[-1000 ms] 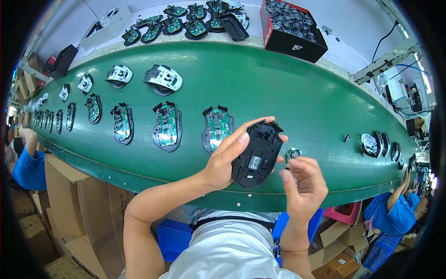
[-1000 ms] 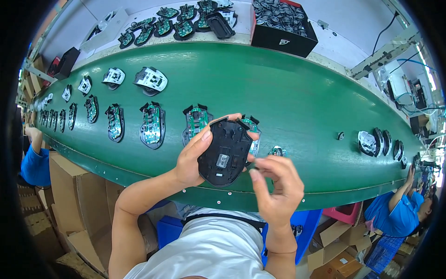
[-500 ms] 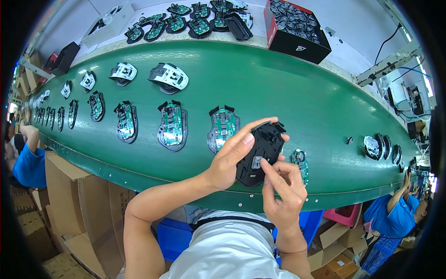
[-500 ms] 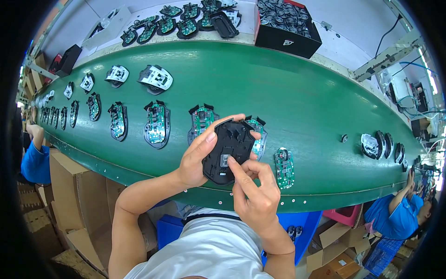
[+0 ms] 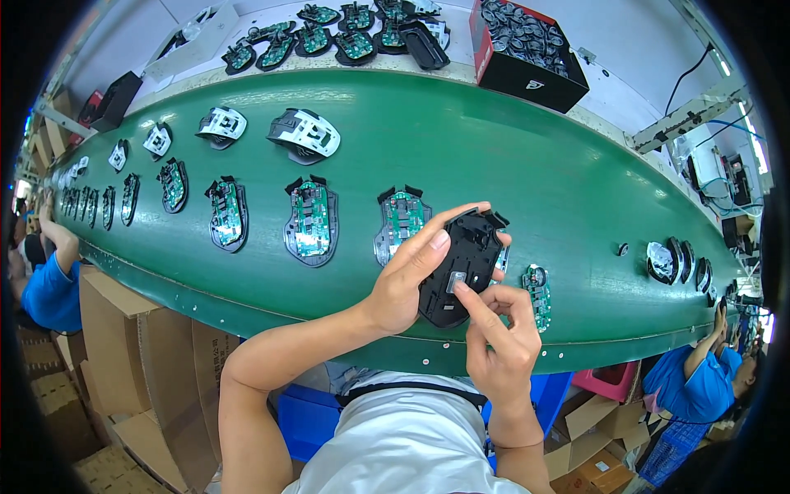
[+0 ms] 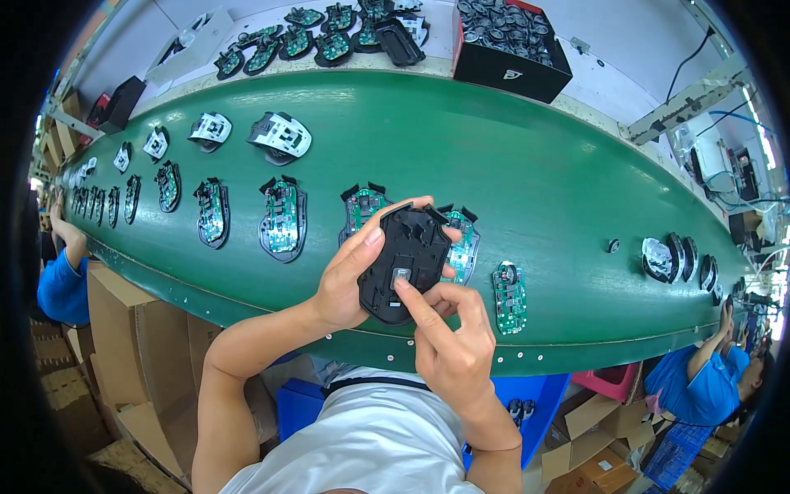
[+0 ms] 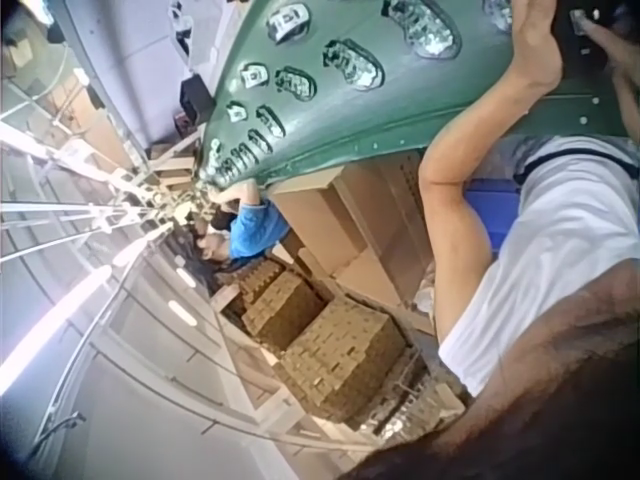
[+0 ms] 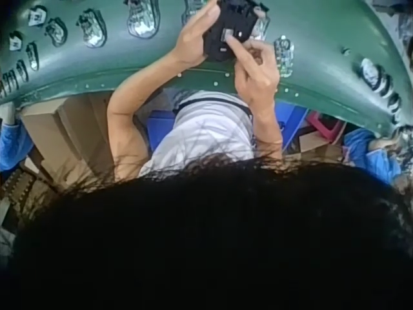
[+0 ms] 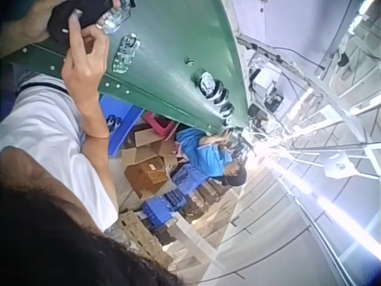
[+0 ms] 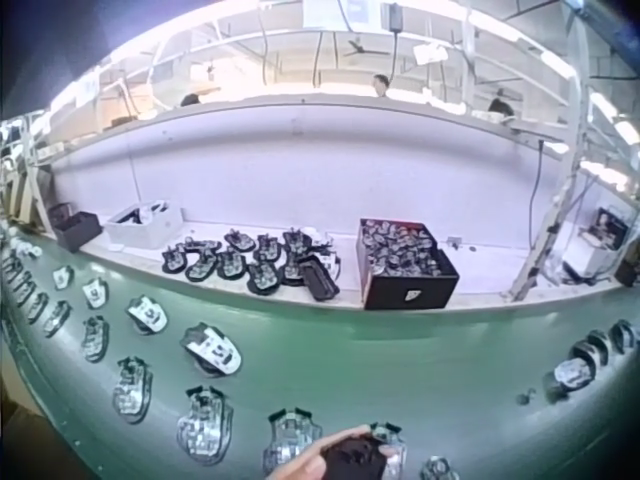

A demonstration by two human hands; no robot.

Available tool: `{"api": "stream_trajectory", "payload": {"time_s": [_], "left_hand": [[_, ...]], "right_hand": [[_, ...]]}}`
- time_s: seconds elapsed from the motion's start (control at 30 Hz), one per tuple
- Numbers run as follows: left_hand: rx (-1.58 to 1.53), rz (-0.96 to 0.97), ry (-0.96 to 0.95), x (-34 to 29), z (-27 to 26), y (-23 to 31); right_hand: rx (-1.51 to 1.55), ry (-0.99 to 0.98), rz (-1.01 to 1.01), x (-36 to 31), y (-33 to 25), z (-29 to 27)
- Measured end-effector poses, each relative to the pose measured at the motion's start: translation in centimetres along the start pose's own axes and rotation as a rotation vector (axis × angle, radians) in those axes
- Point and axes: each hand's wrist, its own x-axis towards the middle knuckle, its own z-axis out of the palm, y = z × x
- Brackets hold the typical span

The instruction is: The person assembles computer mice along a conveyor belt by installing scroll wheels onto circuit board bases and fitting top shells onto the bases by hand.

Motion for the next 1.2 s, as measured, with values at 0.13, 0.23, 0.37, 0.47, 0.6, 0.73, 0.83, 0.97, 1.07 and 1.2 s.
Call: {"api": "stream_trajectory", "payload": {"time_s": [0.13,0.23,0.37,0.47,0.6,0.73,0.83,0.97,1.07,1.2], "left_hand": [[-0.030,-0.003,0.002,0.0,-0.2,0.0],[-0.027,-0.009,0.008,-0.1,-0.2,0.1],[-0.068,-0.011,0.001,-0.1,-0.4,0.3],[-0.077,-0.021,0.006,-0.2,-0.2,0.5],[-0.075,-0.033,-0.001,-0.4,-0.3,0.7],[-0.093,-0.056,0.005,-0.4,-0.3,0.9],[-0.065,-0.042,0.007,-0.5,-0.5,0.8],[-0.051,-0.042,0.001,-0.6,-0.6,0.9],[-0.018,-0.041,0.012,-0.7,-0.7,0.8],[-0.087,-0.017,0.019,-0.8,-0.9,0.5]], "right_hand": [[-0.002,0.008,0.018,0.0,-0.2,0.3],[0.004,0.016,0.007,0.0,-0.2,0.4],[0.096,0.080,0.076,0.2,-0.7,-0.4],[0.385,0.193,0.249,-0.1,0.2,-0.1],[0.473,0.196,0.230,0.3,0.9,-0.7],[0.326,0.172,0.209,0.1,1.2,-0.8],[0.577,0.249,0.291,0.4,0.8,0.3],[0.630,0.262,0.346,0.3,1.1,0.8],[0.531,0.237,0.336,0.4,1.0,0.9],[0.240,0.189,0.095,0.7,1.3,1.2]]}}
